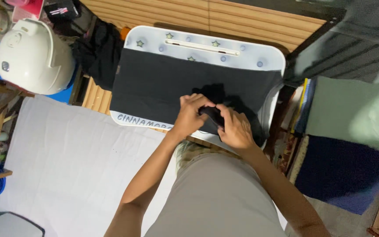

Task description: Folding a black t-shirt on a small desk area.

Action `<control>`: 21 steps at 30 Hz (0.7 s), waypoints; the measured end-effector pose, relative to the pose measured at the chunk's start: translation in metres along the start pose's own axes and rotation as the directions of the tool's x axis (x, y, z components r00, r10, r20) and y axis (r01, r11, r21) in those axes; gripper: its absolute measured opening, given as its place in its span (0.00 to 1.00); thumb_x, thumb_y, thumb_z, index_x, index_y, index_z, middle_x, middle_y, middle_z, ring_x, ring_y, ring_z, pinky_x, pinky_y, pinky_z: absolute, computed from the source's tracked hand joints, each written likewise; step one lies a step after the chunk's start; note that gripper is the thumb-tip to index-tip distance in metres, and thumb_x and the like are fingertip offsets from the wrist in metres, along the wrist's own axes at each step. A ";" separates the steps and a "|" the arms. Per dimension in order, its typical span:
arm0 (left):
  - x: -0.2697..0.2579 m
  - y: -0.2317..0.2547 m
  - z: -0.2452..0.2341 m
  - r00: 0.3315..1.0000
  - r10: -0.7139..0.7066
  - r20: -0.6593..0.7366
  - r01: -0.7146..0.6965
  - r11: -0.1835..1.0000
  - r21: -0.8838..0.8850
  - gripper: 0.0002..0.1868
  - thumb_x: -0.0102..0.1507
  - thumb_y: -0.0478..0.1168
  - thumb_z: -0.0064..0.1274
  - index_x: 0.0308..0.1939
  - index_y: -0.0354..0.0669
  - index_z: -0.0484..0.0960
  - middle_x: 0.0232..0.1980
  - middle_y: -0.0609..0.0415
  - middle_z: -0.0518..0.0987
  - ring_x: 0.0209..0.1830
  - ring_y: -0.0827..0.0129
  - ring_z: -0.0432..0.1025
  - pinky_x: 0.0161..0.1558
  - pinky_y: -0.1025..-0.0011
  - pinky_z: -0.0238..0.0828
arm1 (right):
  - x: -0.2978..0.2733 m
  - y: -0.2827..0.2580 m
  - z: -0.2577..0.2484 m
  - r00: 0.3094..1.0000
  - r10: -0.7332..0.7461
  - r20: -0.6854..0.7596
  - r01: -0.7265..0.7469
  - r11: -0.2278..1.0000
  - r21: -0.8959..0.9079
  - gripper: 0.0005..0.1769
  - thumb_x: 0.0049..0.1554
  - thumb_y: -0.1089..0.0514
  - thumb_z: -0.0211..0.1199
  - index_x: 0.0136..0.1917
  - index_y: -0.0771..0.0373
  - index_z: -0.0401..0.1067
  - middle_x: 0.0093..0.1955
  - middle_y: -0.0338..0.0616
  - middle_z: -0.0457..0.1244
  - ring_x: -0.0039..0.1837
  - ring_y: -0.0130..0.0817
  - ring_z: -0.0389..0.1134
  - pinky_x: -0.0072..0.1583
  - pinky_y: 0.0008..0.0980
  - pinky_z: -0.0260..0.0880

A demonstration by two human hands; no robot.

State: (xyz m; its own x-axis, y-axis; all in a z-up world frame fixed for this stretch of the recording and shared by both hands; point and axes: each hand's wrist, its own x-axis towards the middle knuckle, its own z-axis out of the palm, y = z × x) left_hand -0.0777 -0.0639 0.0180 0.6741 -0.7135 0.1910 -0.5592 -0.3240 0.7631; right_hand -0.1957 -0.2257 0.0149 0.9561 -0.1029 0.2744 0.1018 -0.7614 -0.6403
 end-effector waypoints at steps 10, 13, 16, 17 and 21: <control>-0.011 0.007 -0.005 0.994 -0.071 0.089 0.060 0.991 0.118 0.18 0.46 0.23 0.57 0.37 0.45 0.84 0.40 0.58 0.78 0.47 0.63 0.69 0.55 0.62 0.50 | -0.020 0.032 -0.072 0.999 -0.040 -0.016 0.037 0.989 -0.142 0.12 0.51 0.64 0.65 0.50 0.63 0.75 0.49 0.47 0.68 0.57 0.48 0.69 0.58 0.47 0.67; -0.011 0.021 -0.004 0.985 -0.073 0.157 0.028 0.961 0.276 0.18 0.46 0.23 0.57 0.37 0.45 0.84 0.42 0.57 0.78 0.50 0.62 0.69 0.57 0.60 0.51 | -0.013 0.033 -0.082 0.996 -0.083 0.025 0.084 0.995 -0.043 0.12 0.56 0.65 0.63 0.54 0.65 0.76 0.50 0.47 0.68 0.56 0.48 0.69 0.60 0.48 0.67; -0.006 0.050 0.000 0.986 -0.003 0.167 -0.049 0.951 0.304 0.22 0.47 0.26 0.59 0.45 0.42 0.82 0.48 0.52 0.77 0.56 0.59 0.67 0.59 0.57 0.48 | -0.004 0.030 -0.085 0.988 -0.149 0.040 0.150 0.988 -0.019 0.08 0.59 0.63 0.63 0.52 0.65 0.74 0.51 0.47 0.68 0.57 0.49 0.70 0.61 0.47 0.67; -0.002 0.062 0.003 0.987 0.059 0.151 -0.094 0.967 0.237 0.24 0.48 0.31 0.62 0.49 0.40 0.81 0.50 0.49 0.77 0.57 0.57 0.67 0.58 0.56 0.48 | -0.001 0.032 -0.083 0.986 -0.148 0.076 0.150 0.988 -0.021 0.06 0.59 0.62 0.63 0.51 0.65 0.74 0.50 0.48 0.68 0.56 0.49 0.70 0.60 0.46 0.68; 0.003 0.066 0.039 0.997 0.026 0.078 -0.021 0.998 -0.060 0.22 0.59 0.39 0.64 0.55 0.37 0.78 0.49 0.46 0.80 0.52 0.58 0.74 0.52 0.64 0.60 | 0.012 0.046 -0.071 0.963 0.065 0.261 -0.091 0.992 0.087 0.08 0.63 0.57 0.64 0.52 0.64 0.74 0.47 0.48 0.69 0.51 0.45 0.73 0.55 0.41 0.72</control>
State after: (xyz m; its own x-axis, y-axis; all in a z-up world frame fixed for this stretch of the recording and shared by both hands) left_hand -0.1309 -0.1118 0.0448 0.6199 -0.7678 0.1619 -0.5430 -0.2708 0.7949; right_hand -0.1988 -0.3071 0.0397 0.9992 0.0181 0.0353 0.0380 -0.6904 -0.7224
